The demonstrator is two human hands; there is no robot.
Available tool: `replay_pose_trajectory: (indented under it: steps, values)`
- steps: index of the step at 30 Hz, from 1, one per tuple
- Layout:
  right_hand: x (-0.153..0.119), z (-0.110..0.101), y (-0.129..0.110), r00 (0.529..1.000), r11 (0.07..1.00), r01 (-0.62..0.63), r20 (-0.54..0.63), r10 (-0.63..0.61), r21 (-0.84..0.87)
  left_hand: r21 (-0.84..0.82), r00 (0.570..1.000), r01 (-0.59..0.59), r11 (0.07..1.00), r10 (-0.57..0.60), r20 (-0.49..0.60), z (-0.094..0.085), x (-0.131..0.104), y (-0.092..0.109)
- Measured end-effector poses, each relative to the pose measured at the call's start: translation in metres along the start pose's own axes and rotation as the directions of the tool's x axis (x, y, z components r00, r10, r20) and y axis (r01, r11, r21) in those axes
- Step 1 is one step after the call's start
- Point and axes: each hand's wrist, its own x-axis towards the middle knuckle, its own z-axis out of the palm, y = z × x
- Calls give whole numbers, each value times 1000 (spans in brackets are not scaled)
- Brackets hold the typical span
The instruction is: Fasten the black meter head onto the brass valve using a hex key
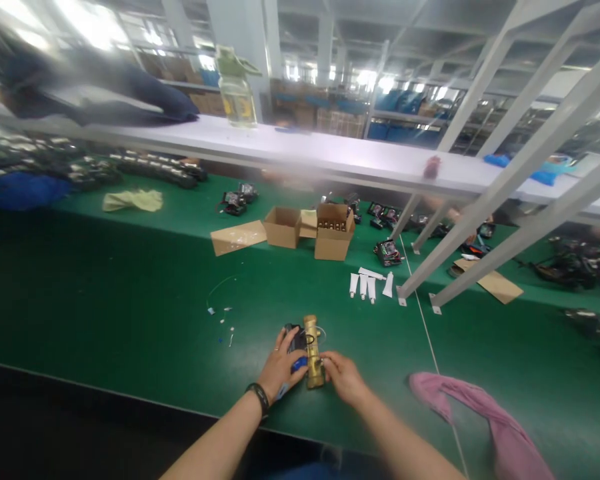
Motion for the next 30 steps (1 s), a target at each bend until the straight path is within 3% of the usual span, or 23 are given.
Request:
replay_pose_trajectory:
  steps: [5, 10, 14, 19, 21, 26, 30]
  values:
    - [14, 23, -17, 999, 998, 11, -32, -9, 59, -10, 999, 35, 999, -35, 9, 0, -1, -1]
    - [20, 34, -23, 999, 983, 27, -34, -34, -180, -22, 999, 46, 999, -46, 18, -1, -1, -7]
    - [24, 32, -27, 998, 934, 64, -4, -70, -351, -30, 999, 48, 998, -48, 15, 1, -2, -12]
    - [38, 21, -38, 988, 894, 96, 152, -32, -438, -21, 999, 46, 999, -45, 28, 1, -4, -16]
    - [40, 24, -39, 987, 890, 93, 158, -25, -446, -18, 998, 51, 999, -51, 34, 0, -5, -16]
    - [26, 49, -27, 996, 932, -46, -87, 15, -361, -34, 996, 84, 996, -84, 20, -1, -5, -14]
    - [20, 67, -25, 977, 961, -124, -202, 74, -247, -65, 997, 77, 995, -77, 3, -2, -4, -13]
